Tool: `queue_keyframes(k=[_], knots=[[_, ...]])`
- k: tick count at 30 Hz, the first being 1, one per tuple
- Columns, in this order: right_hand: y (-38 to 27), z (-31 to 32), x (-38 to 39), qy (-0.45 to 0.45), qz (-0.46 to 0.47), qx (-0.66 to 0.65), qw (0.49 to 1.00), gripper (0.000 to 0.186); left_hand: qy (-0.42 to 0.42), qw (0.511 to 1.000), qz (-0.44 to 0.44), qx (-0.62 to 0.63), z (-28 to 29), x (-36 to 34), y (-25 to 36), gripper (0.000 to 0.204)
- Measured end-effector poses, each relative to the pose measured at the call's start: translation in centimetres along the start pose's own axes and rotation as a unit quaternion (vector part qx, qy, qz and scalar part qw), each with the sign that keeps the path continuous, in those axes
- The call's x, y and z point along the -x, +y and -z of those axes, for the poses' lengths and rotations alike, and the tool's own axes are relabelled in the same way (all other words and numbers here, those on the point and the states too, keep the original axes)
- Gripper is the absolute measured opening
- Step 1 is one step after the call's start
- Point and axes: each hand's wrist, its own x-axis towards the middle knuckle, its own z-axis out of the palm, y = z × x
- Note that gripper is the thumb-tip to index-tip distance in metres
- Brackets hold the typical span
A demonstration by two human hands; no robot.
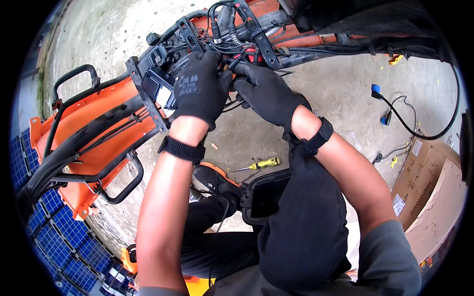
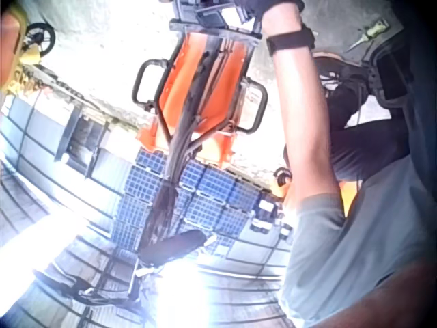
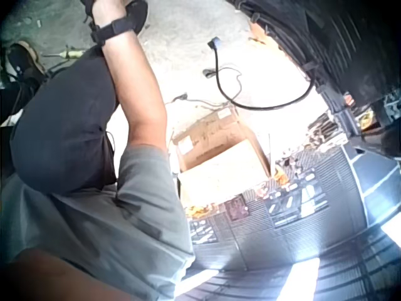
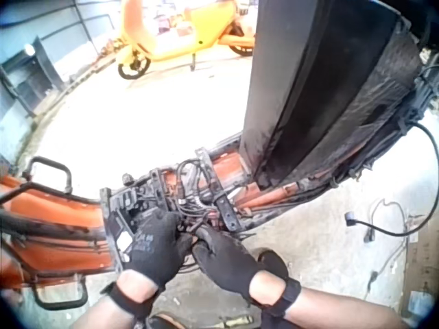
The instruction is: The person connects wires and components on a motorcycle chassis by hand, plugging in several electrical connectors.
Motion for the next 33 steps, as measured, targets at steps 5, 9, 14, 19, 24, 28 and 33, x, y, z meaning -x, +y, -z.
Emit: queue_keyframes(k=[5, 9, 14, 19, 24, 28, 33], knots=[[-0.1, 0.7, 0.5, -0.026, 0.017, 0.033, 0.999, 0.038, -0.066, 0.997, 0.008, -0.024, -1.3, -1.7, -1.2, 0.021], [-1.3, 1.7, 2.1, 0.084, 0.07, 0.145, 0.983, 0.033, -0.074, 0.973, 0.096, 0.195, -0.8, -1.4, -2.8, 0.013], [-0.6, 2.2, 2.9, 0.12, 0.024, 0.201, 0.972, 0.022, -0.1, 0.941, 0.138, 0.293, -0.4, -1.4, -3.1, 0.012], [0.1, 1.9, 2.2, 0.095, -0.005, 0.195, 0.976, 0.024, -0.101, 0.939, 0.14, 0.297, -1.0, -0.3, -3.5, 0.02], [-0.5, 1.8, 2.1, 0.052, -0.033, 0.062, 0.996, 0.025, -0.031, 0.98, 0.058, 0.186, -1.6, 1.9, -2.2, 0.03], [-2.1, 2.4, 1.5, -0.04, -0.154, -0.225, 0.961, 0.024, 0.003, 0.988, 0.067, 0.137, -2.0, 3.5, 0.2, 0.034], [-2.2, 1.9, 0.4, -0.084, -0.059, -0.162, 0.982, 0.03, 0.049, 0.991, 0.007, 0.127, -1.5, 2.4, -0.2, 0.021]])
